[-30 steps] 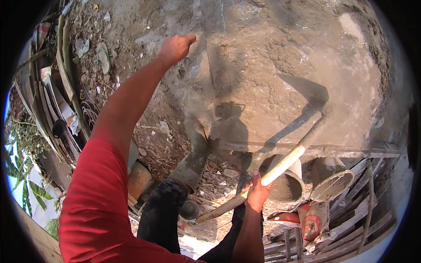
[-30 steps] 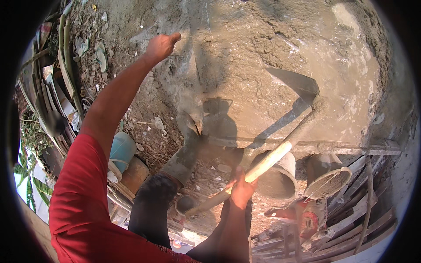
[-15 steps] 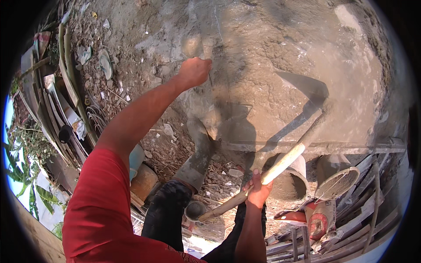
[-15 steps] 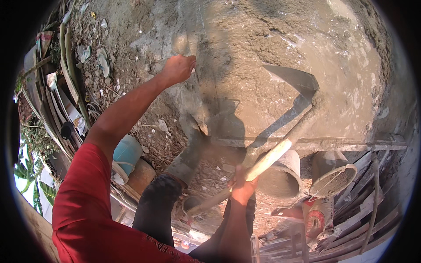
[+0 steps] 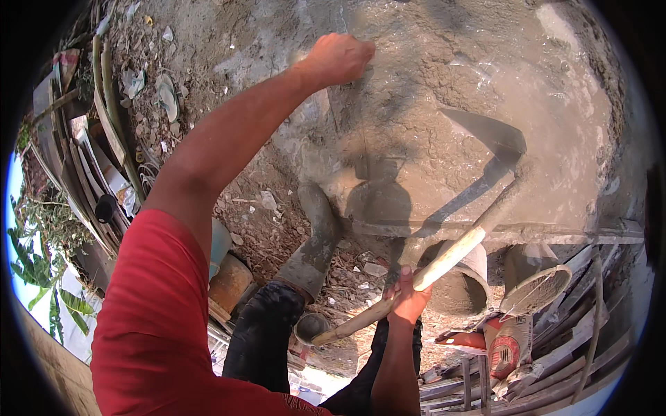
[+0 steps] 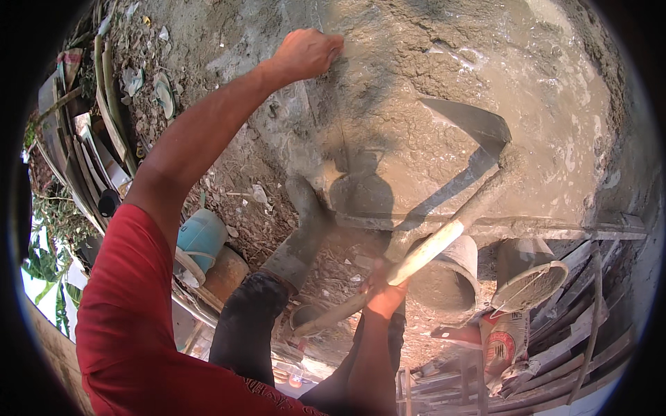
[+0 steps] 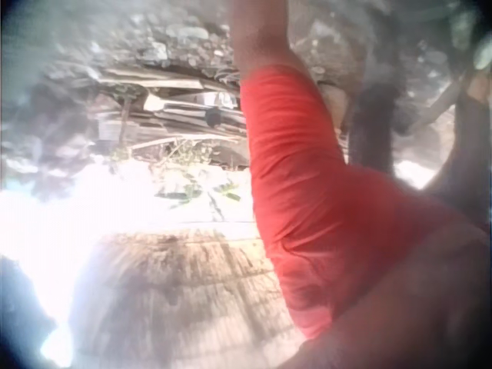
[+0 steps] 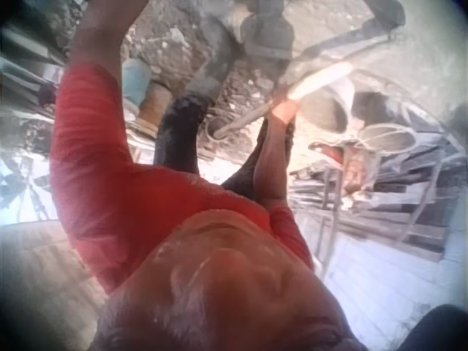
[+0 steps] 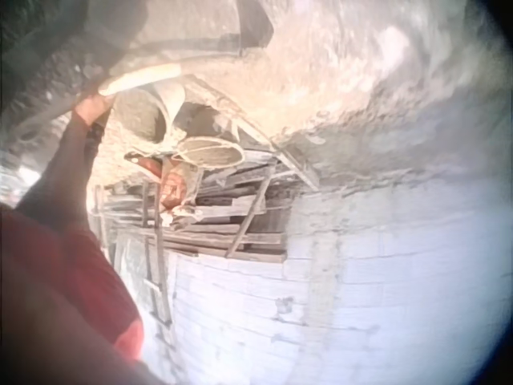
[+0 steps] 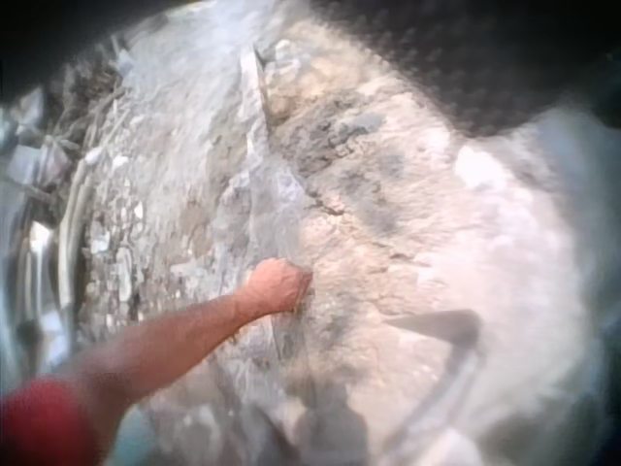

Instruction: The person uses a hoe to mix wet concrete on the ground, fills two buckets with the mixture, and then carries them to another part of the construction site.

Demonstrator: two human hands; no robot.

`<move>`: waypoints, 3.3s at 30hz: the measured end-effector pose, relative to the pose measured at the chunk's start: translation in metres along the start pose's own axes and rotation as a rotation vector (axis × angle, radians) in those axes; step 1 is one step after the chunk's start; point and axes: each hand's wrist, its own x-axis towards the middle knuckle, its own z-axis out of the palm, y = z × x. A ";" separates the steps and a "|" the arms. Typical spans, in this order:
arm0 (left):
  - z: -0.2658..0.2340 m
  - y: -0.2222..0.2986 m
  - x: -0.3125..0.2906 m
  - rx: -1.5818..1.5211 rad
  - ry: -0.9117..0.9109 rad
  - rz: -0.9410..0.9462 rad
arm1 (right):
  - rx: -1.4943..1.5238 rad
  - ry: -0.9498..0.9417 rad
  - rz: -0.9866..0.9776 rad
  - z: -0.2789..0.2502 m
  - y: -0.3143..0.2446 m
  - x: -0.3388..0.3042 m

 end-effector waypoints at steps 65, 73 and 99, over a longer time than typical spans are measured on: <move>0.015 0.010 -0.025 0.352 -0.170 -0.216 | -0.065 0.028 -0.030 0.002 -0.025 -0.006; -0.024 -0.059 0.014 0.343 -0.160 -0.131 | -0.023 -0.062 0.013 -0.014 -0.006 0.005; 0.041 -0.065 -0.137 0.573 -0.754 0.000 | -0.078 0.012 0.052 -0.018 0.005 0.011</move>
